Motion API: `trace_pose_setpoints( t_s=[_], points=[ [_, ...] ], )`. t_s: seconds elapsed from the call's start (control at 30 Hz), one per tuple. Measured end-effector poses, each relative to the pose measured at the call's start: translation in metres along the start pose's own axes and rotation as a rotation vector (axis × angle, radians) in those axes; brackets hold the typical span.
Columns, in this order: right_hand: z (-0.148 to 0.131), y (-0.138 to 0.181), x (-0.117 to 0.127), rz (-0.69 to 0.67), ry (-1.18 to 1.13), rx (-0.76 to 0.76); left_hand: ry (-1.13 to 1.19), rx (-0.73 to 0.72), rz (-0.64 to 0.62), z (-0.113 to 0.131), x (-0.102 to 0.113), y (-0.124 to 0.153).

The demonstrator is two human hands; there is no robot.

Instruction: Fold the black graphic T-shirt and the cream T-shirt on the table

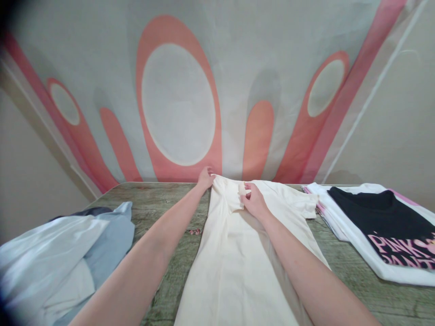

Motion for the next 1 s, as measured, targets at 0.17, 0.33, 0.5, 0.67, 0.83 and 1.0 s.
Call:
trace_pose_setpoints(
  t_s=[0.17, 0.33, 0.5, 0.67, 0.83, 1.0],
  points=[
    [0.000, 0.000, -0.003, 0.008, 0.075, 0.053, -0.074, -0.131, -0.026, 0.028, 0.005, 0.020],
    [0.007, -0.002, -0.005, -0.005, 0.162, 0.046, -0.116, -0.374, -0.219, 0.051, 0.013, 0.078],
    [0.007, 0.001, -0.005, 0.004, 0.216, 0.070, -0.199, -0.618, -0.485, 0.052, 0.026, 0.141],
    [0.007, -0.004, 0.001, 0.001, 0.315, 0.000, -0.322, -0.597, -0.522, 0.036, 0.038, 0.156],
    [0.007, 0.000, 0.031, -0.060, 0.555, -0.103, -0.420, -0.575, -0.542, 0.028, 0.040, 0.156],
    [-0.014, 0.054, 0.045, -0.283, 0.826, 0.004, -0.415, -0.559, -0.539, 0.027, 0.038, 0.155]
  ],
)
Point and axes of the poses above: each hand's wrist, its own y-axis away from the middle knuckle, its own x-axis out of the back of the hand, z = x × y, the point moved 4 cm from there along -y, towards the middle knuckle, and after that the axes turned 1 degree about x, right-handed, at the moved point
